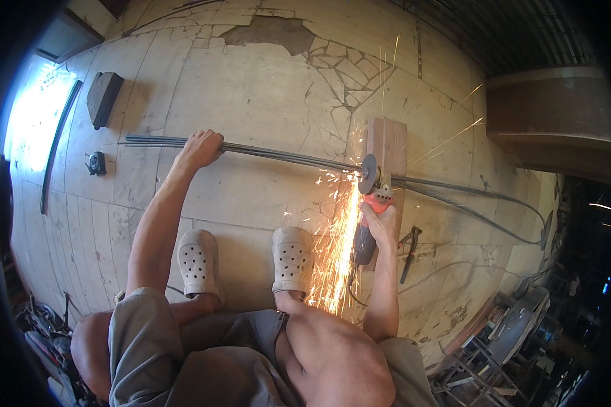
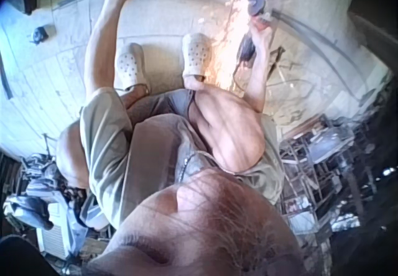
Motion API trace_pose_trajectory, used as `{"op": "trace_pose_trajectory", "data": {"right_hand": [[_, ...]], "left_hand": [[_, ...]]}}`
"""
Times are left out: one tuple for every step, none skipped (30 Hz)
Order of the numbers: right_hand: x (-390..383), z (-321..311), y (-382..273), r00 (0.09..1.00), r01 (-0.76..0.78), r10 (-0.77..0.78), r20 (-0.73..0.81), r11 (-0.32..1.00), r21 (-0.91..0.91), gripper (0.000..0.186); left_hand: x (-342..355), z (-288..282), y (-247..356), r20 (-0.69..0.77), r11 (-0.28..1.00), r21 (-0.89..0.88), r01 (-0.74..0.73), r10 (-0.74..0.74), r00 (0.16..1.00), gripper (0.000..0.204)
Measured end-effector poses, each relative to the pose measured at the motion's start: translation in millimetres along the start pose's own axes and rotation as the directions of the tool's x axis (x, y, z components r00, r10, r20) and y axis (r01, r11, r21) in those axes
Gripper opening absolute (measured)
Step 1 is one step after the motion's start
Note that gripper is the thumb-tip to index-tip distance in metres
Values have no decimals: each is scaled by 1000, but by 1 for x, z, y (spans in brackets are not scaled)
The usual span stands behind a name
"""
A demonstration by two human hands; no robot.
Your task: The person marks a metal rod with a pencil while using a wood block for alignment, then cuts the rod with an angle grinder. The person also uses pliers to handle or bend the metal pieces.
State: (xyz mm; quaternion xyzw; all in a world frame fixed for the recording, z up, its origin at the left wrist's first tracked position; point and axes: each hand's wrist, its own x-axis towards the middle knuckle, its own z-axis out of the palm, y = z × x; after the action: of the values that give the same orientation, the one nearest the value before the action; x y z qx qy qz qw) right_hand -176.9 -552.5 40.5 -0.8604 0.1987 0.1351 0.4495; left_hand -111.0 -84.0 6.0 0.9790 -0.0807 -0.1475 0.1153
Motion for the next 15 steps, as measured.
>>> {"op": "trace_pose_trajectory", "data": {"right_hand": [[0, -1, 1, 1000, -18, 18, 7, 1000, 26, 33], [-3, 1, -6, 999, -38, 37, 17, 998, 52, 31], [-5, 2, -11, 998, -58, 56, 28, 995, 78, 30], [-1, 4, -5, 999, -34, 34, 12, 999, 39, 30], [4, 4, 0, 1000, -11, 11, -11, 1000, -2, 30], [7, 2, 5, 999, 12, -13, -33, 999, -44, 30], [7, -3, 11, 1000, 9, -10, -18, 1000, -21, 30], [6, -2, 11, 1000, 9, -9, 7, 1000, 8, 30], [5, -1, 11, 999, 8, -9, 31, 999, 35, 29], [5, 1, 11, 1000, 14, -14, 18, 1000, 28, 31], [3, 1, 11, 1000, 17, -17, 1, 1000, 18, 34], [2, 1, 12, 1000, 20, -20, -15, 1000, 9, 36], [5, 1, 11, 1000, 3, -3, 3, 1000, 8, 36], [8, 0, 11, 1000, -17, 17, 17, 1000, 7, 36], [9, -1, 12, 999, -37, 37, 32, 999, 5, 36]], "left_hand": [[1, 0, 0, 14, 1000, 2, 7, -7, 1000, 14], [0, 0, 0, 30, 1000, 6, 16, -16, 999, 14], [0, 0, -1, 36, 1000, 8, 23, -23, 999, 15], [-1, 0, -2, 41, 999, 10, 31, -31, 999, 15], [1, -1, 0, 43, 999, 9, 32, -32, 999, 15], [2, -1, 1, 47, 1000, 9, 27, -27, 999, 15], [3, -1, 3, 51, 1000, 9, 22, -23, 998, 16], [2, -1, 1, 55, 1000, 14, 27, -28, 998, 16], [1, -1, 0, 41, 1000, 15, 25, -26, 999, 16], [-1, -1, -1, 27, 1000, 15, 23, -24, 999, 17], [-2, 0, 0, 14, 1000, 13, 18, -18, 1000, 17], [-2, 0, 0, 21, 1000, 7, 28, -28, 999, 17], [0, -1, 0, 29, 999, 2, 38, -38, 999, 17], [1, -1, 0, 39, 999, -5, 45, -45, 998, 17], [1, 0, 1, 47, 999, -6, 42, -41, 998, 17]]}}
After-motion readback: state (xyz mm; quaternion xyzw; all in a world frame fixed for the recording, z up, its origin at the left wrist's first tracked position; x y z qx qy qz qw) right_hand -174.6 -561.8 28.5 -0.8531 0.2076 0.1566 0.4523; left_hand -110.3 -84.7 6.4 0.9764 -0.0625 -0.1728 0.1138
